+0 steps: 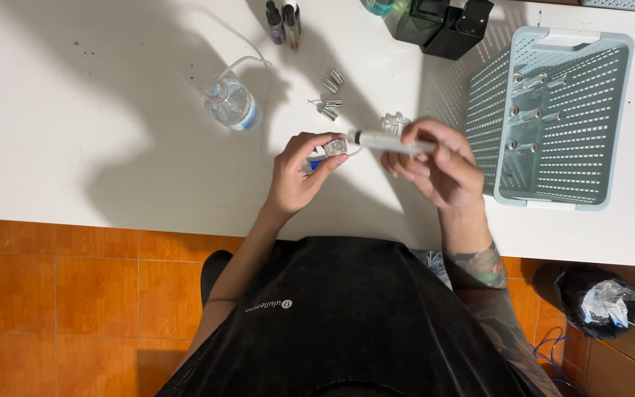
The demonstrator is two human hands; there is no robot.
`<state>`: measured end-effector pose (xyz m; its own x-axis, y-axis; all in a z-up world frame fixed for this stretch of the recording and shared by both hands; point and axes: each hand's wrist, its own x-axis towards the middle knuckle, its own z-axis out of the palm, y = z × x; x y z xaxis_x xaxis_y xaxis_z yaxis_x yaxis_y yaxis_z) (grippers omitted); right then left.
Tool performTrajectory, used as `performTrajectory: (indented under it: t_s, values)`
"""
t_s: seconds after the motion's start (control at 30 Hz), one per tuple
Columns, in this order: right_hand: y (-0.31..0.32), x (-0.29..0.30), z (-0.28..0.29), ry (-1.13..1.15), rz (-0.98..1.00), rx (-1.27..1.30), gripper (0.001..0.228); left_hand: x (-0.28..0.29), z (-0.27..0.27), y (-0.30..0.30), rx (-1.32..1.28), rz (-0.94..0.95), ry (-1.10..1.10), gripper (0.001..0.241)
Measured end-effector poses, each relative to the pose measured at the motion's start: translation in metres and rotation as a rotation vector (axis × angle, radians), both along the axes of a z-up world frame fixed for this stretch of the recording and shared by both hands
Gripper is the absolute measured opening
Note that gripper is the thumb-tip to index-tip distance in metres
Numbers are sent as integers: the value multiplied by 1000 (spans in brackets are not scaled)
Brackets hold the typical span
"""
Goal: Filling and assembling small perfume sample vials using a syringe and caps
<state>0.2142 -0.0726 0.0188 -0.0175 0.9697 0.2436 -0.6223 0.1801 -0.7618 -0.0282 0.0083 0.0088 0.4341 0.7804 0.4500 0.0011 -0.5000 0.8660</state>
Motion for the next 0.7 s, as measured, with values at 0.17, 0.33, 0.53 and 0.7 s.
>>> performTrajectory:
  t_s: [0.17, 0.33, 0.53, 0.7]
  values:
    - [52, -30, 31, -52, 43, 33, 47, -12, -4, -5, -43, 33, -10, 26]
    - [93, -56, 65, -195, 230, 87, 32, -21, 12, -16, -173, 111, 143, 20]
    - [124, -91, 64, -127, 259, 11, 30, -28, 7, -15, -152, 92, 106, 19]
    - [144, -112, 69, -177, 334, -5, 27, -30, 8, -14, -148, 94, 117, 20]
